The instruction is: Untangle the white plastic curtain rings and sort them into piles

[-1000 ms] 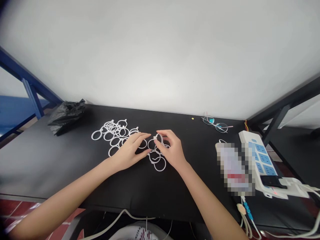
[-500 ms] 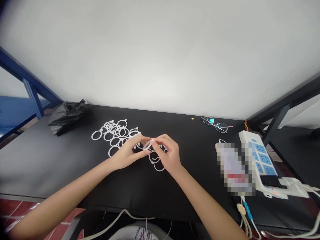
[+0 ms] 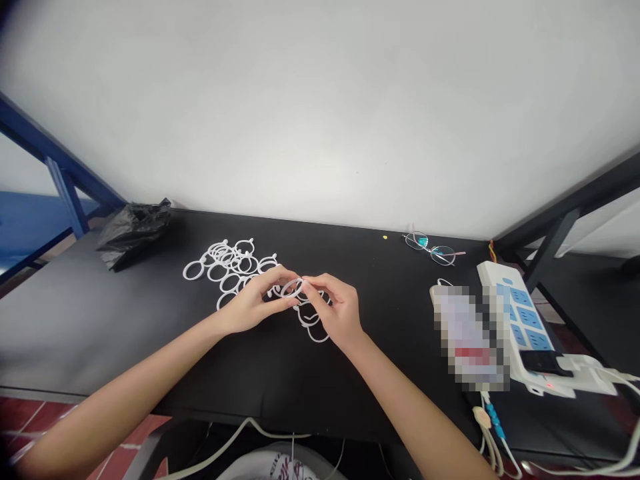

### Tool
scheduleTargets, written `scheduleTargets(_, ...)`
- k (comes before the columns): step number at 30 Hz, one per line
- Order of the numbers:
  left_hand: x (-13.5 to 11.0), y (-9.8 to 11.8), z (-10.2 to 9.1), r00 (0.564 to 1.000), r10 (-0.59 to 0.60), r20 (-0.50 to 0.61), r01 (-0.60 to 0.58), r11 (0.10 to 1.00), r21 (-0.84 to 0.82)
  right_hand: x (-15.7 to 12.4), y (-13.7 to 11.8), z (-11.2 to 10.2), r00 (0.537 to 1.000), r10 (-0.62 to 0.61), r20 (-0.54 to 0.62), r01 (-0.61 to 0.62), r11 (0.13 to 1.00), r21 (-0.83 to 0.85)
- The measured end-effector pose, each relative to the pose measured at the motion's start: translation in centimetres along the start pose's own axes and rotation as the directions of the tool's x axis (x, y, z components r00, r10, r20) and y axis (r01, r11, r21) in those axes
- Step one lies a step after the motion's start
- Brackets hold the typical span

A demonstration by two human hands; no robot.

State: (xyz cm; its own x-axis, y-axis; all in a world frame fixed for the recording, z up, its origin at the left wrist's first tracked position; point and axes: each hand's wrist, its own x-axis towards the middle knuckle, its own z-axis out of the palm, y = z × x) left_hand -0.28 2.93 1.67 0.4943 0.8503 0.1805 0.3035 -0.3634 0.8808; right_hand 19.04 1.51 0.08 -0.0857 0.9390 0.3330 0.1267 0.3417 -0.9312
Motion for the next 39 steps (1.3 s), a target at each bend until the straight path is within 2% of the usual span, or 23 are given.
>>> scheduleTargets(5, 0.0, -0.1, 0.0, 1.000, 0.024, -0.020, -0.023, 0.999, 0.049, -0.1, 0.1, 0.1, 1.000, -0.001, 0.016, 0.001, 1.000, -0.002)
scheduleTargets(7, 0.0, -0.4, -0.1, 0.995, 0.067, -0.073, -0.056, 0.989, 0.140, 0.2, 0.2, 0.0, 1.000, 0.023, 0.010, -0.023, 1.000, 0.015)
scheduleTargets(9, 0.1, -1.0, -0.3, 0.979, 0.137, -0.150, -0.083, 0.945, 0.316, 0.7, 0.5, -0.5, 0.998, 0.064, -0.028, -0.063, 0.997, 0.038)
scheduleTargets(12, 0.3, -2.1, -0.8, 0.953, 0.204, -0.225, -0.024, 0.789, 0.613, 1.7, 1.1, -1.5, 0.987, 0.129, -0.098, -0.131, 0.991, -0.008)
scheduleTargets(14, 0.3, -2.8, -1.0, 0.956, 0.180, -0.232, 0.055, 0.665, 0.744, 2.2, 1.5, -2.2, 0.986, 0.147, -0.080, -0.156, 0.980, -0.121)
scheduleTargets(17, 0.1, -3.3, -1.0, 0.968, 0.120, -0.218, 0.129, 0.506, 0.853, 2.3, 1.5, -2.4, 0.990, 0.132, 0.049, -0.112, 0.950, -0.290)
scheduleTargets(20, 0.0, -3.5, -0.9, 0.975, 0.081, -0.208, 0.155, 0.424, 0.892, 1.9, 1.2, -1.9, 0.977, 0.118, 0.175, -0.038, 0.914, -0.405)
scheduleTargets(25, 0.0, -3.7, -0.8, 0.971, 0.080, -0.224, 0.176, 0.393, 0.903, 1.5, 1.6, -1.5, 0.967, 0.063, 0.248, 0.072, 0.862, -0.501)
scheduleTargets(32, -0.1, -3.6, -0.9, 0.969, 0.101, -0.224, 0.160, 0.429, 0.889, 1.8, 1.9, -2.0, 0.980, 0.090, 0.180, 0.024, 0.835, -0.549)
scheduleTargets(39, 0.1, -3.0, -0.8, 0.963, 0.133, -0.234, 0.152, 0.451, 0.880, 1.4, 1.9, -1.5, 0.962, 0.071, 0.263, 0.102, 0.802, -0.588)
